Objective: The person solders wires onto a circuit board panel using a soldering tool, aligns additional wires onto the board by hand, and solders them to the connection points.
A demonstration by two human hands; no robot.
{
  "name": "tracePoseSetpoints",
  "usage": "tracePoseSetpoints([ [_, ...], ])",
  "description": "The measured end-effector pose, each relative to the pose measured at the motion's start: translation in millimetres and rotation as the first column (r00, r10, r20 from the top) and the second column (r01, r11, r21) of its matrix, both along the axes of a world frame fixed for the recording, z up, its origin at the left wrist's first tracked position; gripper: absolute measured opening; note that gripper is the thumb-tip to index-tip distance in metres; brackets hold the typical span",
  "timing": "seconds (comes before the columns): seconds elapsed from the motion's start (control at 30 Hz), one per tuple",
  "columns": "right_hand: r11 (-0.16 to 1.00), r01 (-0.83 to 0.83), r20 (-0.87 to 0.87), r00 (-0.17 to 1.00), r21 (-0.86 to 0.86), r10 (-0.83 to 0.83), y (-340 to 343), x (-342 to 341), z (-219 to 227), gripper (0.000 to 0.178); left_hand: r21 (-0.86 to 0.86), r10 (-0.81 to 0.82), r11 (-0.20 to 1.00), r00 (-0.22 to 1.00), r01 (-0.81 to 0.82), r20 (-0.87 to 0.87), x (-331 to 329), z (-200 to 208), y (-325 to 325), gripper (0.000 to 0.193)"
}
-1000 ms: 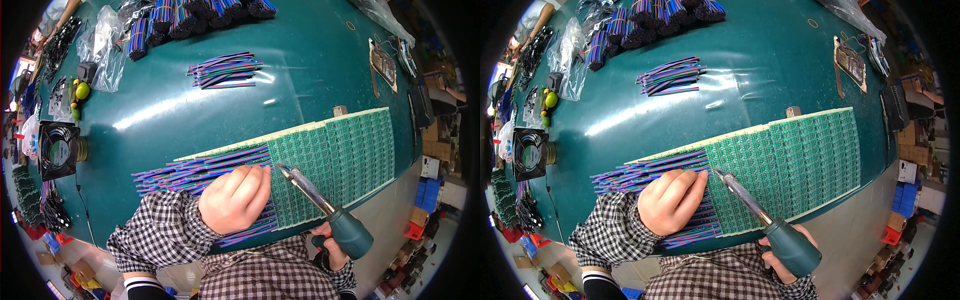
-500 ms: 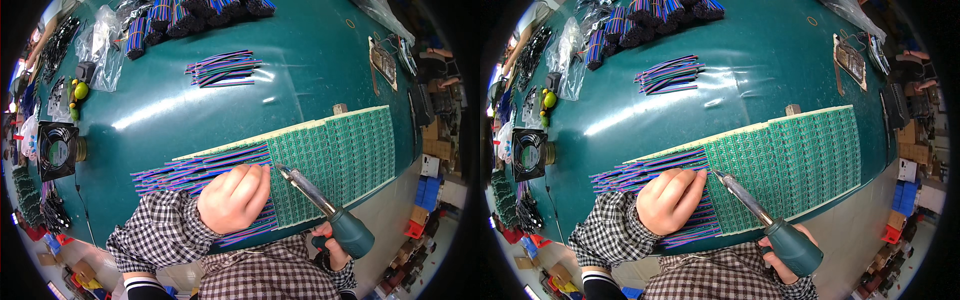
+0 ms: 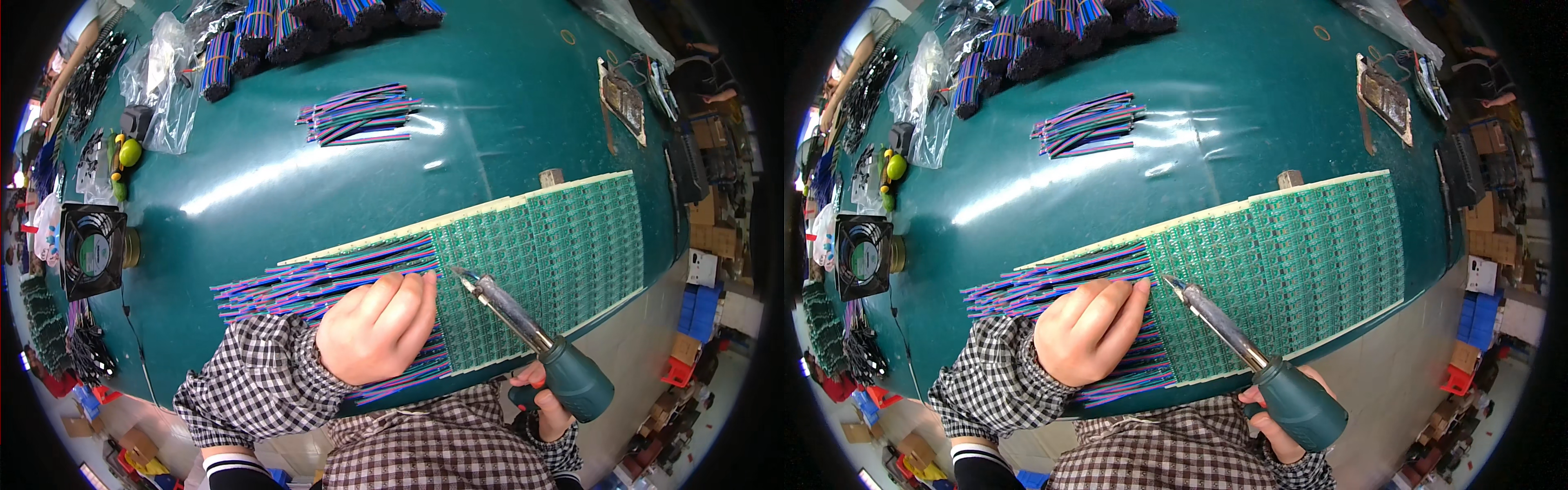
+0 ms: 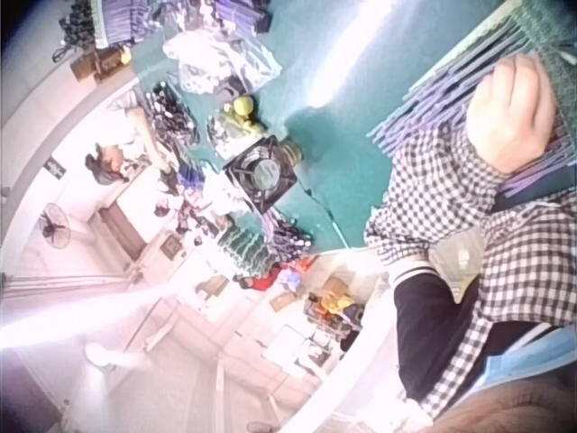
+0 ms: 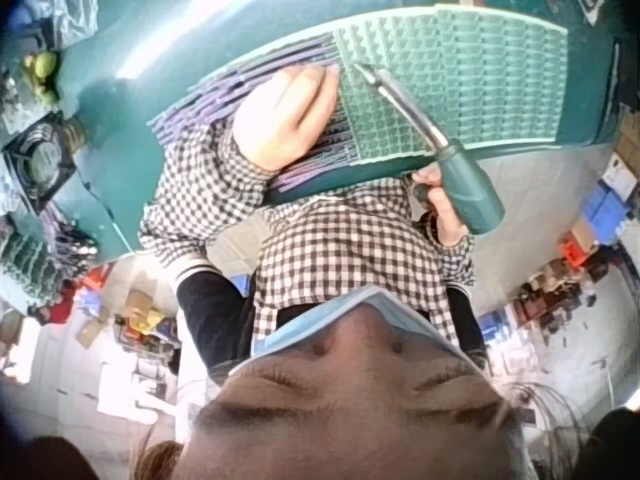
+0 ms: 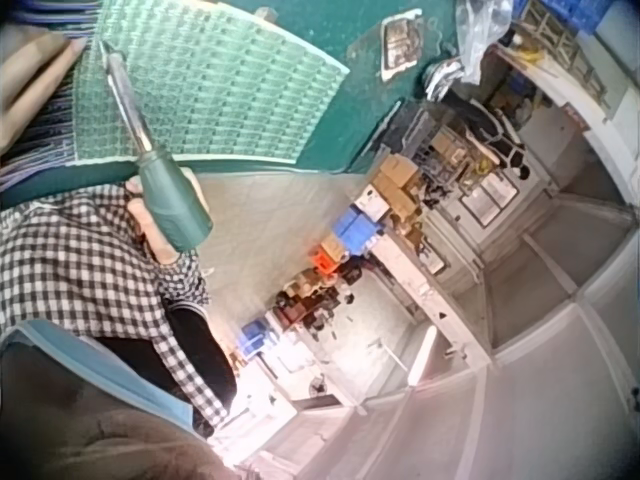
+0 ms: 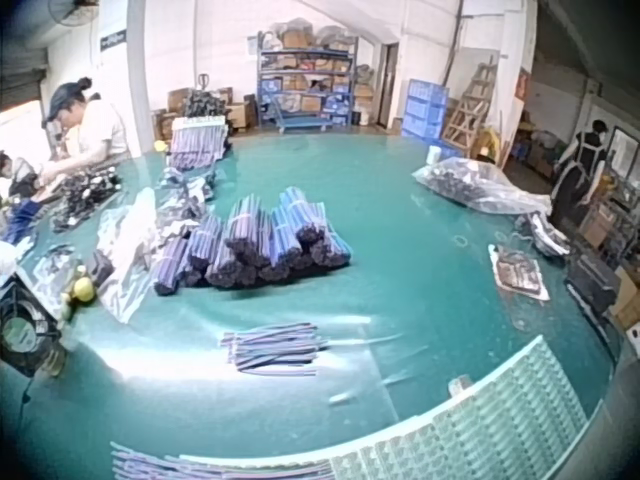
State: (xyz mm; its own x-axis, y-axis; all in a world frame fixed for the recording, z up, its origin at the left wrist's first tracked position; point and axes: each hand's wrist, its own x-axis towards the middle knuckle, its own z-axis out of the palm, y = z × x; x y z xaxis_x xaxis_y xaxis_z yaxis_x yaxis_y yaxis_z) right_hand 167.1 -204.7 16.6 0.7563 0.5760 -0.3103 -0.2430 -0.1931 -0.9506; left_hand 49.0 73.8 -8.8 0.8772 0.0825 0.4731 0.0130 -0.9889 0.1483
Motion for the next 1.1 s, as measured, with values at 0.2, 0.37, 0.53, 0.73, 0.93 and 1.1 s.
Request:
tracePoseSetpoints([
  [0.2, 0.977, -0.151, -0.089, 0.986, -0.153, 0.139, 0.7, 13.8, 19.5, 0.043, 0.064, -0.052, 0.997, 0.999, 0.052, -0.006, 4.6, 17.4, 4.8, 0.043],
  [0.37, 0.987, -0.099, -0.106, 0.988, 0.125, 0.113, -9.5, 2.4, -13.5, 0.036, -0.041, -0.028, 0.999, 1.000, 0.027, -0.010, -0.6, 18.5, -4.1, 0.040],
  [0.53, 0.985, -0.032, -0.194, 0.979, 0.168, 0.065, -11.1, -5.2, -21.2, 0.033, -0.009, -0.045, 0.999, 0.999, 0.045, -0.024, -7.5, 7.2, -1.5, 0.039],
  [0.73, 0.994, 0.024, -0.250, 0.968, 0.111, 0.005, 5.5, -3.8, 17.0, 0.040, 0.050, -0.056, 0.997, 0.995, 0.060, -0.081, -5.3, 19.4, 2.5, 0.040],
  [0.93, 0.980, -0.060, -0.175, 0.980, 0.191, 0.094, -6.7, 9.7, 4.8, 0.049, 0.004, -0.059, 0.998, 0.998, 0.059, -0.002, 6.1, 13.7, 5.4, 0.041],
  [1.1, 0.991, -0.047, -0.196, 0.978, 0.128, 0.072, -13.0, 7.6, 0.2, 0.061, -0.013, -0.048, 0.999, 0.999, 0.048, -0.019, -0.3, 8.4, 4.7, 0.041],
])
